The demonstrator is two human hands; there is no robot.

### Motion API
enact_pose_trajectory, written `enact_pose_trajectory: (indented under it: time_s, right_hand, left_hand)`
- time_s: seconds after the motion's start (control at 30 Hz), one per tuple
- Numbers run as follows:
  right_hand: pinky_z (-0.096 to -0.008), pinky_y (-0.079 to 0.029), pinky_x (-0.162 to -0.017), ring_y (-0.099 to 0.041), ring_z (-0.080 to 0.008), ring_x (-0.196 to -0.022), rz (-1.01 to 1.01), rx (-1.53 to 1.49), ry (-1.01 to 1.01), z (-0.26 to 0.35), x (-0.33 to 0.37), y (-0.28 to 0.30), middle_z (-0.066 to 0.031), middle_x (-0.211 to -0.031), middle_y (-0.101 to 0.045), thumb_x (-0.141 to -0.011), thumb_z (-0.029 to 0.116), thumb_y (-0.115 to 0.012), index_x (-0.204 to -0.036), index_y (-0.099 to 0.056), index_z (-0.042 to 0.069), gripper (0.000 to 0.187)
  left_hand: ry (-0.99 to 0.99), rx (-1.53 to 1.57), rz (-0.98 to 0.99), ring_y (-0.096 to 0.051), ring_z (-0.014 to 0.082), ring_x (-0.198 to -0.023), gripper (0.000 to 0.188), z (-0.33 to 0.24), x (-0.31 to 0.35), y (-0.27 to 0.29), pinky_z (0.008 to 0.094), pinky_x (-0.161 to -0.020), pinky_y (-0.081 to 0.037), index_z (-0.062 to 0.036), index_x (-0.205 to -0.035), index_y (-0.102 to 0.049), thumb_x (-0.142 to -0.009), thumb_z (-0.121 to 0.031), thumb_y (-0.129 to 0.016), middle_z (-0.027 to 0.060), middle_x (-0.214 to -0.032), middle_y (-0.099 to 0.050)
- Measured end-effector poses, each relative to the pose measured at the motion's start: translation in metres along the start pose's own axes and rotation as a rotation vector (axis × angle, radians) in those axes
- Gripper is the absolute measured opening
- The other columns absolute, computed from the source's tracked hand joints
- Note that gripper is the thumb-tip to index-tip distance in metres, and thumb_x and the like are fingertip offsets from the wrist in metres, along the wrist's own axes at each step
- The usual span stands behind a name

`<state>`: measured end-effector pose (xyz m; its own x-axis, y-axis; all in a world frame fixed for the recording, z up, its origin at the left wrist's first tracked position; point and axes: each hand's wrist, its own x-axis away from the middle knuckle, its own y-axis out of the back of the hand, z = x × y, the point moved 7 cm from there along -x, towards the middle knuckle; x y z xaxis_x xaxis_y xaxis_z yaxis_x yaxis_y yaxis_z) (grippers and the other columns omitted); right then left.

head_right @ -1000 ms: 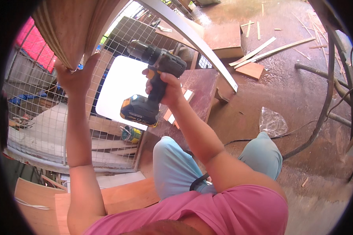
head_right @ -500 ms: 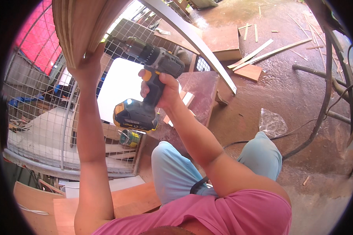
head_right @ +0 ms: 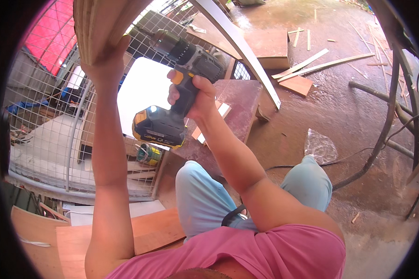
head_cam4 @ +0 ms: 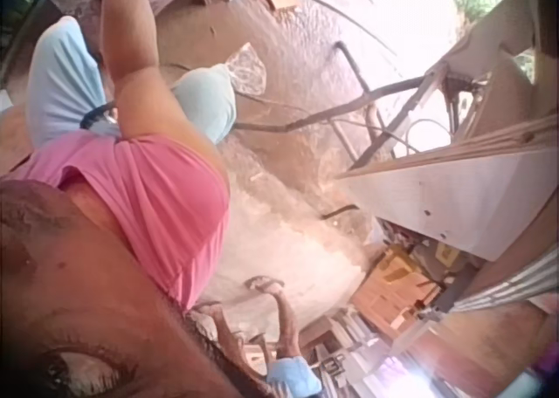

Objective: The person assembles a wooden structure using a cordless drill. They position wooden planks, align them, and drive screws into the wood to secure the pieces together. The person works on the floor, handling the planks and drill throughout the process.

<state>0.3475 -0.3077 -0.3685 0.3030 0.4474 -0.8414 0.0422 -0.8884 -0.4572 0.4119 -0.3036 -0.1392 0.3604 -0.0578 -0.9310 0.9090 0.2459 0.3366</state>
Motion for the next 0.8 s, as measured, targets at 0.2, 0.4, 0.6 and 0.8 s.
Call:
enact_pose_trajectory:
  time_s: [0.2,0.4,0.6,0.8]
  right_hand:
    - [-0.0404,-0.052,-0.070,-0.061,-0.0250,-0.080,-0.024,-0.024,0.035,0.001,-0.003,-0.005,-0.0167,-0.120,-0.056,-0.090,0.033,-0.058,-0.131,-0.049,-0.002,0.054]
    - [-0.0407,-0.052,-0.069,-0.062,-0.0250,-0.081,-0.023,-0.003,0.031,0.001,-0.004,-0.005,-0.0171,-0.119,-0.057,-0.090,0.034,-0.058,-0.127,-0.051,-0.006,0.055]
    - [-0.0408,-0.050,-0.070,-0.060,-0.0243,-0.080,0.014,-0.045,-0.020,0.004,-0.007,-0.002,-0.0143,-0.116,-0.057,-0.090,0.034,-0.058,-0.126,-0.054,-0.003,0.051]
    - [-0.0397,-0.049,-0.073,-0.058,-0.0229,-0.081,0.030,-0.126,-0.039,-0.006,-0.008,-0.003,-0.0118,-0.112,-0.056,-0.091,0.030,-0.059,-0.128,-0.050,0.003,0.047]
  left_hand:
    - [0.030,-0.198,0.071,-0.067,0.0170,-0.073,0.039,0.005,-0.002,0.003,0.0309,-0.066,-0.052,0.0016,-0.091,-0.067,-0.063,-0.016,-0.089,0.0064,-0.083,-0.069]
    - [0.085,-0.020,0.034,-0.066,0.0153,-0.071,0.038,0.013,0.001,0.005,0.0294,-0.065,-0.051,0.0015,-0.088,-0.067,-0.063,-0.015,-0.089,0.0055,-0.081,-0.069]
    - [0.135,0.015,0.022,-0.065,0.0141,-0.071,0.036,0.013,0.002,0.003,0.0286,-0.065,-0.051,0.0008,-0.088,-0.067,-0.063,-0.012,-0.089,0.0053,-0.082,-0.068]
    - [0.089,-0.008,0.021,-0.065,0.0142,-0.071,0.036,0.008,-0.001,0.003,0.0290,-0.065,-0.051,0.0003,-0.089,-0.066,-0.063,-0.011,-0.088,0.0048,-0.082,-0.068]
